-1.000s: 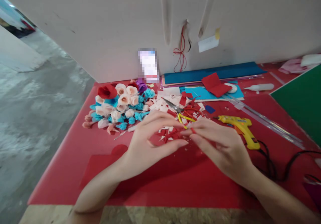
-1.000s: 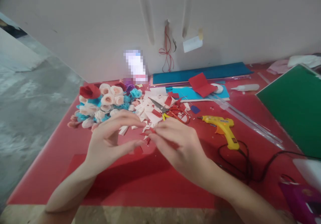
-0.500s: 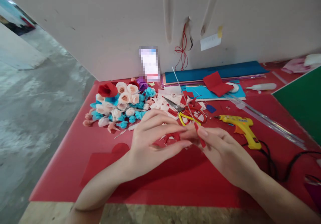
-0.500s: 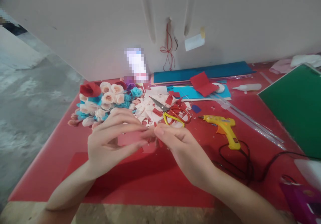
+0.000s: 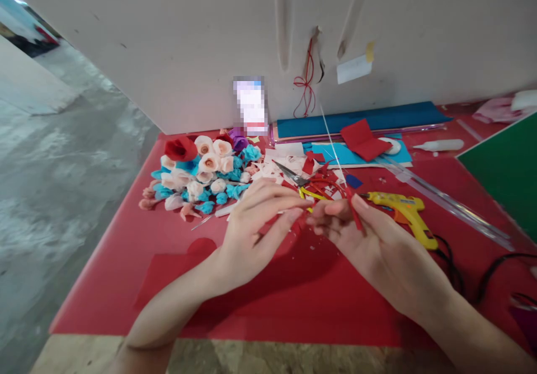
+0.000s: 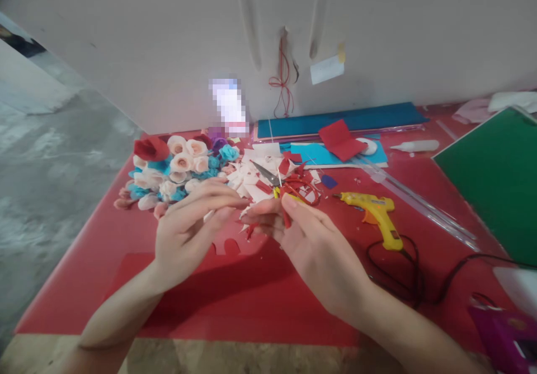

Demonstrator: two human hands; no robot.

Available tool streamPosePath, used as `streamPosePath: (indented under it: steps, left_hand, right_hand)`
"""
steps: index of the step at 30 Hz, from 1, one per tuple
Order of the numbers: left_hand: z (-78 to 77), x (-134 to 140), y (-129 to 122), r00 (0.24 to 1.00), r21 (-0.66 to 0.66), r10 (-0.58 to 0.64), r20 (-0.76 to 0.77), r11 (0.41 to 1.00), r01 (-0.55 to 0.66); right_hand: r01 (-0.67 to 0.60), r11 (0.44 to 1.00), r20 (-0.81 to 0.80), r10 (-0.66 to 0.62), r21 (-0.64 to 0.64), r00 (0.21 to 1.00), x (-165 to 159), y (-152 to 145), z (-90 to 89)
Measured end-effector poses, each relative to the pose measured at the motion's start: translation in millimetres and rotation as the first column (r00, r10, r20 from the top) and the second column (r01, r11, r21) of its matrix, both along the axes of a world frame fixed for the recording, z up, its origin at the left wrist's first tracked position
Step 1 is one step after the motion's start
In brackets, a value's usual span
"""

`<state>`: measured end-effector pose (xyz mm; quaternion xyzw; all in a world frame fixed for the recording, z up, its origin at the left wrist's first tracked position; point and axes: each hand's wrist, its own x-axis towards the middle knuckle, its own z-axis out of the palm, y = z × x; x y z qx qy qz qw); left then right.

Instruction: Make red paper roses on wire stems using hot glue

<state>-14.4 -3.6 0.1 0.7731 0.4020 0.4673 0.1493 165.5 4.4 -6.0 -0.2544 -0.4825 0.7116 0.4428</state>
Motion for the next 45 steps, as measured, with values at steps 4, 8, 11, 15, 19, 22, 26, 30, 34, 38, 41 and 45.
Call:
streamPosePath:
  steps: [4,8,11,15,19,22,26,30,34,38,41,45]
  left_hand:
    - [0.9,3.6,0.0,0.992,0.236,0.093,-0.091,0.969,-0.069]
    - [2.3,5.6,-2.6,0.973,0.341,0.165,-0.162,0.934,-0.102]
    - [2.9,5.8,-4.5,0.974,0.337,0.145,-0.174,0.938,-0.079]
    - [1.9,5.6,-5.3,0.985,0.268,0.099,-0.139,0.962,-0.059]
    - [0.5,5.1,-4.9,0.992,0.223,0.052,-0.117,0.974,-0.025]
    - [-0.2,4.2,-4.9,0.989,0.156,0.04,-0.14,0.988,-0.018]
    - [-3.7,2.6,-4.3,0.998,0.03,0.006,-0.056,1.0,-0.004]
    - [-8.7,2.1,-1.9,0.998,-0.086,0.012,0.056,0.996,-0.008]
    - [-9.7,2.6,1.1,0.994,-0.181,-0.083,0.064,0.979,0.093]
    - [-6.1,3.5,1.1,0.985,-0.277,-0.157,0.069,0.946,0.17]
    - [-3.0,3.9,-0.6,0.983,-0.299,-0.171,0.064,0.936,0.183]
    - [-1.6,4.9,-1.7,0.977,-0.283,-0.196,0.083,0.935,0.212]
  right_hand:
    - [0.017,1.0,0.013,-0.017,-0.005,1.0,1.0,-0.7,0.7]
    - [0.101,0.992,0.031,-0.104,0.082,0.994,-2.3,-4.7,-0.1]
    - [0.165,0.962,0.085,-0.187,0.22,0.979,-5.1,-8.3,-1.2]
    - [0.188,0.944,0.133,-0.23,0.271,0.964,-3.9,-11.3,-3.4]
    - [0.197,0.929,0.164,-0.258,0.313,0.952,0.0,-11.3,-5.5]
    - [0.196,0.922,0.183,-0.267,0.334,0.946,0.6,-10.4,-5.4]
    - [0.18,0.939,0.175,-0.238,0.292,0.955,-2.0,-8.3,-2.9]
    - [0.174,0.954,0.12,-0.208,0.245,0.971,-4.0,-6.0,0.1]
    - [0.171,0.939,0.131,-0.218,0.299,0.967,-2.6,-5.5,0.5]
    - [0.192,0.926,0.133,-0.246,0.326,0.96,-2.6,-6.4,-3.1]
    - [0.183,0.93,0.125,-0.233,0.317,0.964,-4.4,-7.2,-4.8]
    - [0.179,0.938,0.094,-0.215,0.298,0.972,-5.9,-8.0,-4.6]
